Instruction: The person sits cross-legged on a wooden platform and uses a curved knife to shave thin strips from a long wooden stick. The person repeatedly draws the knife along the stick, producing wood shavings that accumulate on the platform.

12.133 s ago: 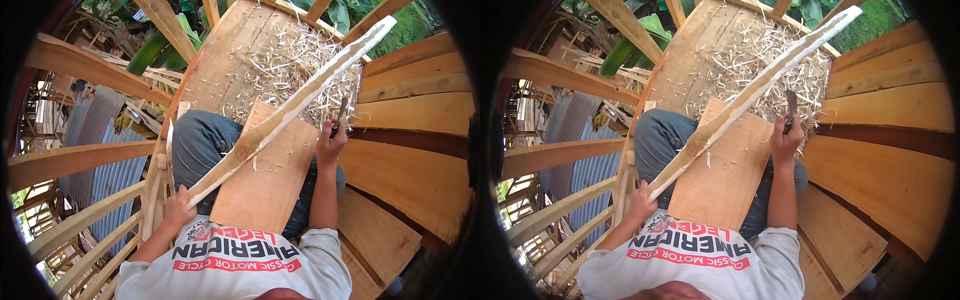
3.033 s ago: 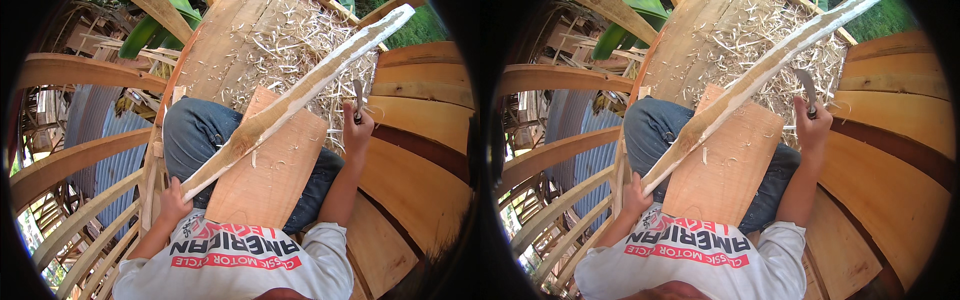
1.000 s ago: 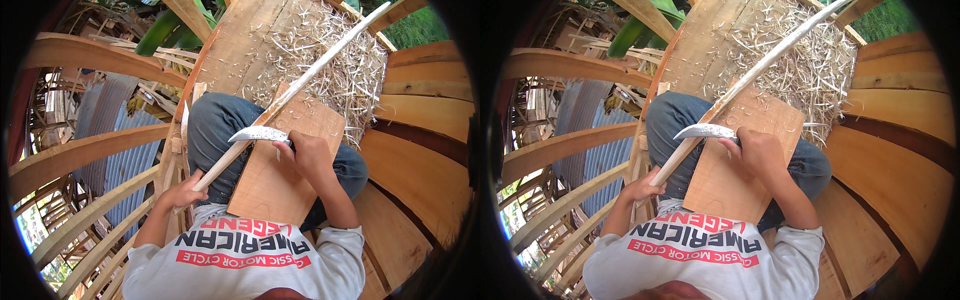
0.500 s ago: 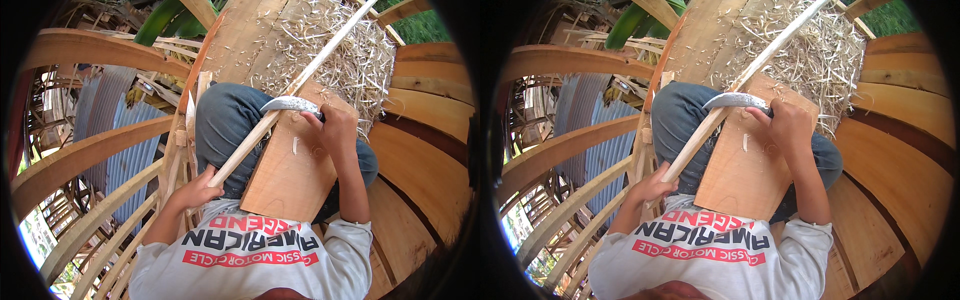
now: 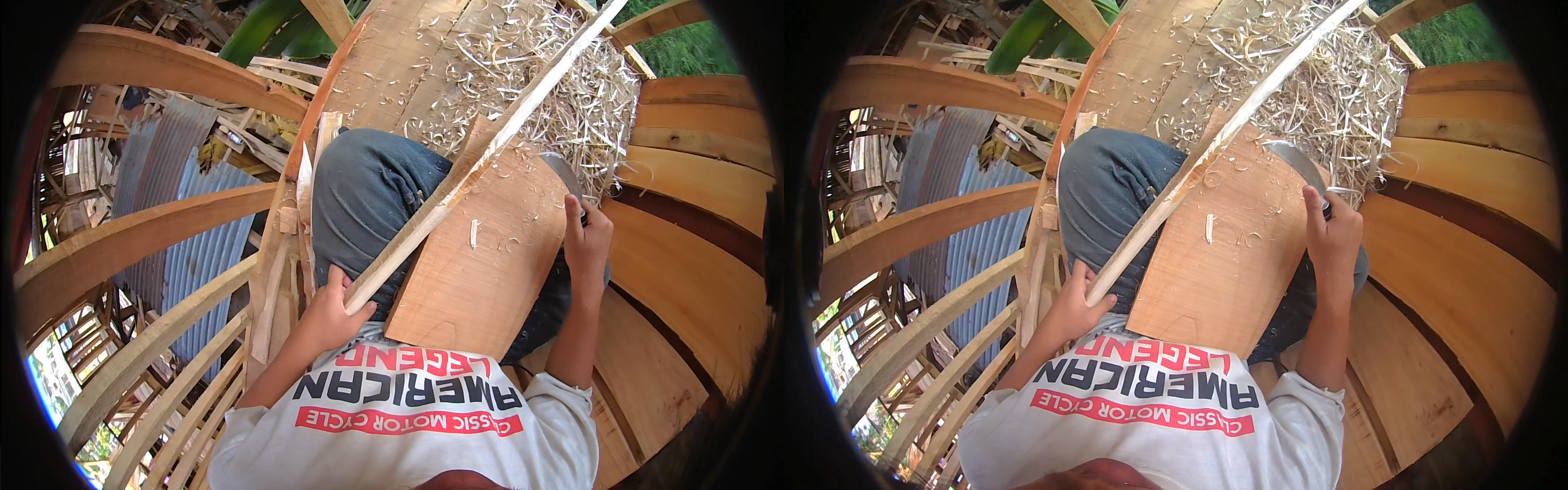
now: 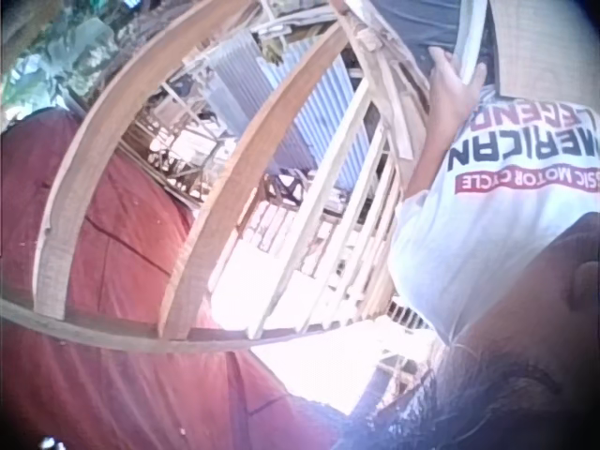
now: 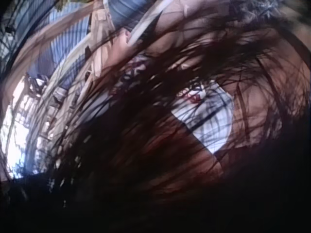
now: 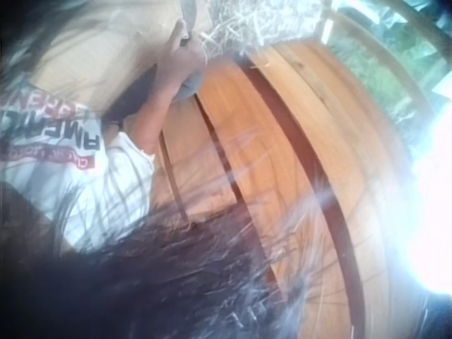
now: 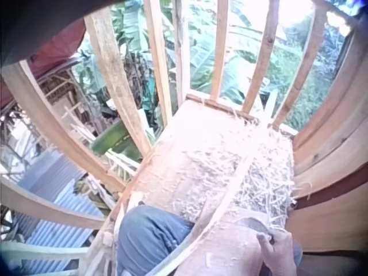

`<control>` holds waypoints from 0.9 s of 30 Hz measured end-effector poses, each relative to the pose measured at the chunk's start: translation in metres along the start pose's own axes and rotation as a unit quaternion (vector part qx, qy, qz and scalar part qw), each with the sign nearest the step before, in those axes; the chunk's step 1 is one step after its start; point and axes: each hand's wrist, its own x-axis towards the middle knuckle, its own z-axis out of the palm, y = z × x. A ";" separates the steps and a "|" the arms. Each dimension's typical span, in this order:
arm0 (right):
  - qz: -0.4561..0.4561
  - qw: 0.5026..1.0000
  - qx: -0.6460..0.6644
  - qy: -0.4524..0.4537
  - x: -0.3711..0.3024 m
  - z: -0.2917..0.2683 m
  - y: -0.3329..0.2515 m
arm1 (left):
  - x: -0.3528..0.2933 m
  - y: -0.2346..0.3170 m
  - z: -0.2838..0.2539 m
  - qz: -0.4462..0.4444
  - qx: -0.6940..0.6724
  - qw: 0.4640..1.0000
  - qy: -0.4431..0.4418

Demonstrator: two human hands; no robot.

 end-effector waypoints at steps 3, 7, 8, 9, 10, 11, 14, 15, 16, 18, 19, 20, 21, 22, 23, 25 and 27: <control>-0.008 1.000 0.020 -0.021 -0.023 0.002 -0.008 | -0.005 0.018 0.002 0.009 0.049 0.998 0.047; 0.048 0.994 0.089 -0.042 -0.039 0.003 -0.010 | -0.009 0.010 0.015 0.011 0.029 0.995 0.097; 0.045 0.995 0.073 -0.050 -0.042 0.005 -0.011 | -0.010 0.007 0.016 0.017 0.028 0.994 0.108; 0.028 0.997 0.051 -0.059 -0.046 0.005 -0.014 | -0.010 0.005 0.018 0.023 0.027 0.992 0.118; 0.012 0.997 0.029 -0.069 -0.051 0.006 -0.020 | -0.010 0.004 0.018 0.032 0.036 0.991 0.123; -0.005 0.997 0.006 -0.079 -0.055 0.006 -0.026 | -0.010 0.004 0.018 0.040 0.046 0.990 0.128; -0.047 0.989 -0.051 -0.132 -0.069 0.011 -0.044 | -0.008 0.003 0.018 0.052 0.060 0.988 0.131; -0.064 0.987 -0.053 -0.138 -0.073 0.014 -0.049 | -0.007 0.001 0.019 0.053 0.062 0.988 0.132; -0.062 0.986 -0.064 -0.144 -0.074 0.016 -0.053 | -0.006 0.000 0.019 0.054 0.072 0.987 0.133; -0.064 0.985 -0.081 -0.137 -0.073 0.018 -0.057 | -0.005 -0.003 0.021 0.055 0.090 0.985 0.136; -0.066 0.985 -0.089 -0.134 -0.072 0.018 -0.059 | -0.005 -0.003 0.022 0.056 0.081 0.986 0.131; -0.072 0.984 -0.103 -0.129 -0.070 0.019 -0.059 | -0.004 -0.002 0.021 0.057 0.072 0.988 0.126; -0.078 0.982 -0.117 -0.126 -0.067 0.019 -0.058 | -0.003 0.000 0.021 0.056 0.062 0.989 0.122; -0.084 0.980 -0.131 -0.122 -0.065 0.019 -0.056 | -0.002 0.004 0.020 0.065 0.053 0.989 0.120; -0.093 0.978 -0.145 -0.116 -0.062 0.020 -0.055 | -0.001 0.008 0.018 0.073 0.043 0.989 0.119; -0.111 0.973 -0.176 -0.102 -0.055 0.023 -0.053 | 0.001 0.013 0.017 0.082 0.035 0.989 0.117; -0.130 0.973 -0.175 -0.075 -0.052 0.024 -0.053 | 0.000 0.014 0.016 0.082 0.042 0.989 0.119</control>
